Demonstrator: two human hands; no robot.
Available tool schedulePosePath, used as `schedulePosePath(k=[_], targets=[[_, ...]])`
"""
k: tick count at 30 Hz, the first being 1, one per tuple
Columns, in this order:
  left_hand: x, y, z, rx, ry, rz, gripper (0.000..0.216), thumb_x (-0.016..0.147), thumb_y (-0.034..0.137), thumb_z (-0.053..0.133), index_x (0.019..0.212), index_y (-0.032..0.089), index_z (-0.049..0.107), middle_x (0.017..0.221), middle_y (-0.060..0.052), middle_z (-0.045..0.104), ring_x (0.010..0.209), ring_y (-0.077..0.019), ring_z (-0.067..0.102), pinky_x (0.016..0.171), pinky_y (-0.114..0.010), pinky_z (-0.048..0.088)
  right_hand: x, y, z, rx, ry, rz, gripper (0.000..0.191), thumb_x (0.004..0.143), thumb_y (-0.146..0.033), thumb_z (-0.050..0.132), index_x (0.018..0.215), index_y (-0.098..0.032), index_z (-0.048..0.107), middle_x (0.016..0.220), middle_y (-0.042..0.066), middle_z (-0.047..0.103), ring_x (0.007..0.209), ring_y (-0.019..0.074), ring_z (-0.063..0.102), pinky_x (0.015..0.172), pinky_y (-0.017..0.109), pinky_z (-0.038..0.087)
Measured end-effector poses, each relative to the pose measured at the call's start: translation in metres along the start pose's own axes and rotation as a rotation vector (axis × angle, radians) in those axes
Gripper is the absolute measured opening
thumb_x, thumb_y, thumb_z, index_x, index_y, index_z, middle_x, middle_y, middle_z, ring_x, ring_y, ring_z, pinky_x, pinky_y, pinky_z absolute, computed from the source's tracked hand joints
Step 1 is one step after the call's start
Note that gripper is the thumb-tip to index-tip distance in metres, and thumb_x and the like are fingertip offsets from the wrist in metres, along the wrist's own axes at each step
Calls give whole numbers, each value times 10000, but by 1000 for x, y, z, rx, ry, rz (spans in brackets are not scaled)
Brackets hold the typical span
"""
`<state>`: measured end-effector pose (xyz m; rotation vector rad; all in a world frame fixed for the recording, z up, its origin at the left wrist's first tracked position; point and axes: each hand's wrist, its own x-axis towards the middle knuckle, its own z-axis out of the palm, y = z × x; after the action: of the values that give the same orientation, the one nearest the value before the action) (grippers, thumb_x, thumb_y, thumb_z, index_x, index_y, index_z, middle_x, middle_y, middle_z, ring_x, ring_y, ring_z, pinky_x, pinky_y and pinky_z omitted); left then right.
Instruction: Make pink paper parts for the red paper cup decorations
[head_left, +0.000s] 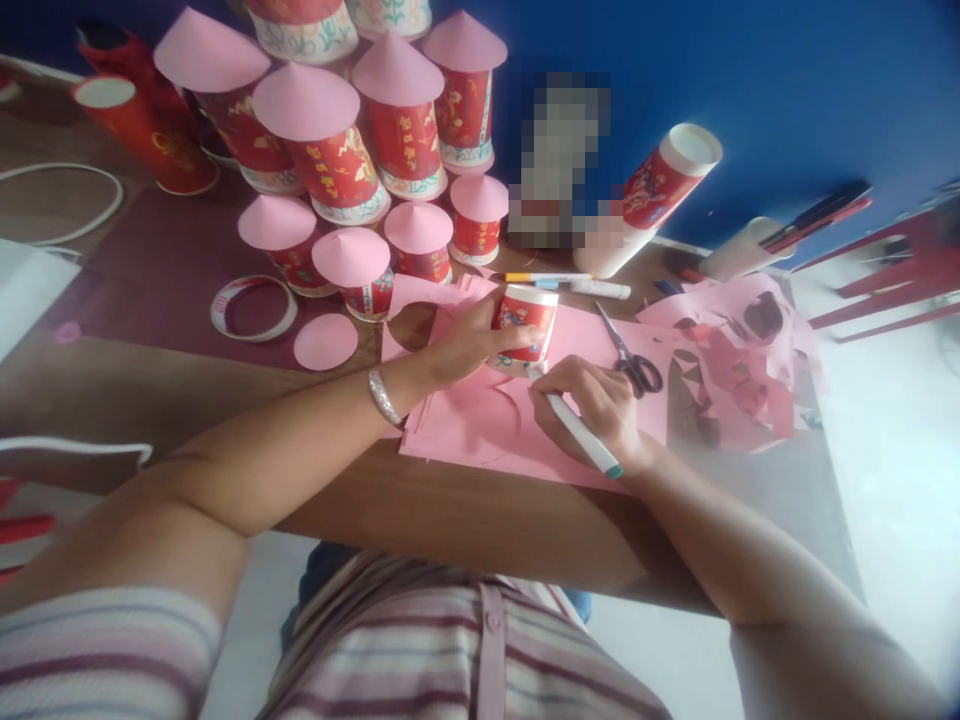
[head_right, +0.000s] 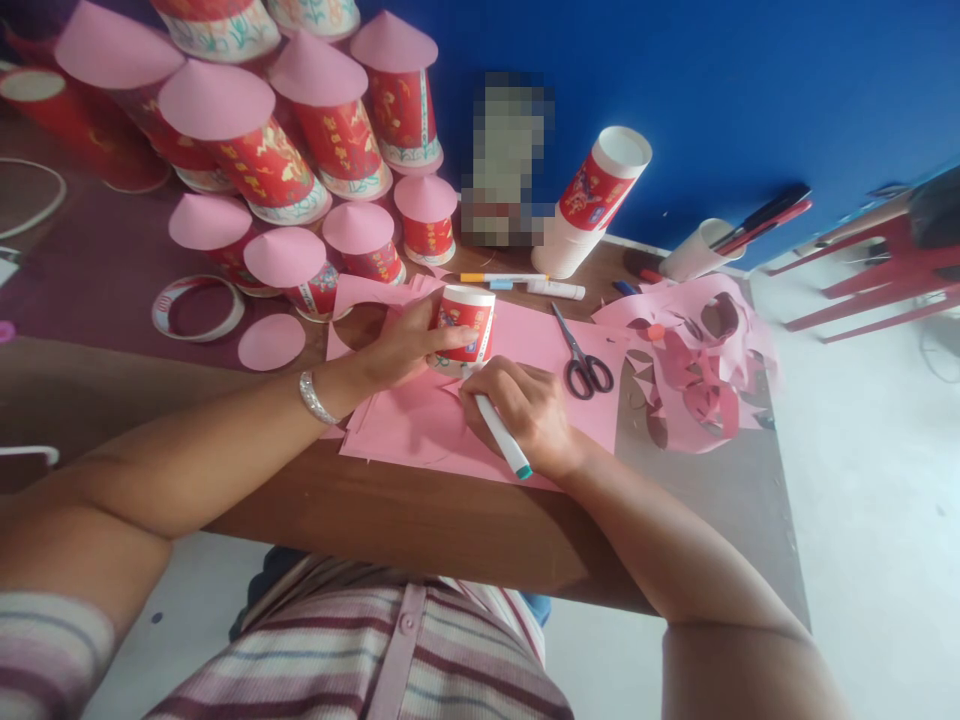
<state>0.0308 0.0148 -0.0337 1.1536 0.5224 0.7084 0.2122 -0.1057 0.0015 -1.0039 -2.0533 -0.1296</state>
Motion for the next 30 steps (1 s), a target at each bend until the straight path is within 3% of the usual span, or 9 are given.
schedulePosePath(k=[8, 24, 30], targets=[[-1, 0, 0, 43, -9, 16, 506, 876, 487, 949, 1158, 211, 632, 1048, -48, 810, 913, -197, 802, 767, -303, 610, 1, 2, 0, -4, -13, -15, 245, 1018, -22, 663, 1042, -264, 635, 804, -50, 714, 610, 121, 655, 570, 254, 509], [2, -3, -1, -1, -13, 30, 557, 803, 449, 1020, 1150, 210, 655, 1047, -29, 794, 890, -158, 736, 780, -266, 586, -1, 6, 3, -49, 41, -9, 231, 1049, -38, 648, 1038, -267, 621, 783, -53, 685, 605, 125, 643, 571, 254, 500], [2, -4, -1, -11, -27, 21, 512, 858, 477, 980, 1142, 207, 650, 1032, -28, 783, 872, -151, 732, 778, -268, 598, -1, 6, 2, -103, 43, -4, 216, 1072, -68, 630, 994, -268, 609, 765, -58, 686, 584, 119, 645, 545, 254, 489]])
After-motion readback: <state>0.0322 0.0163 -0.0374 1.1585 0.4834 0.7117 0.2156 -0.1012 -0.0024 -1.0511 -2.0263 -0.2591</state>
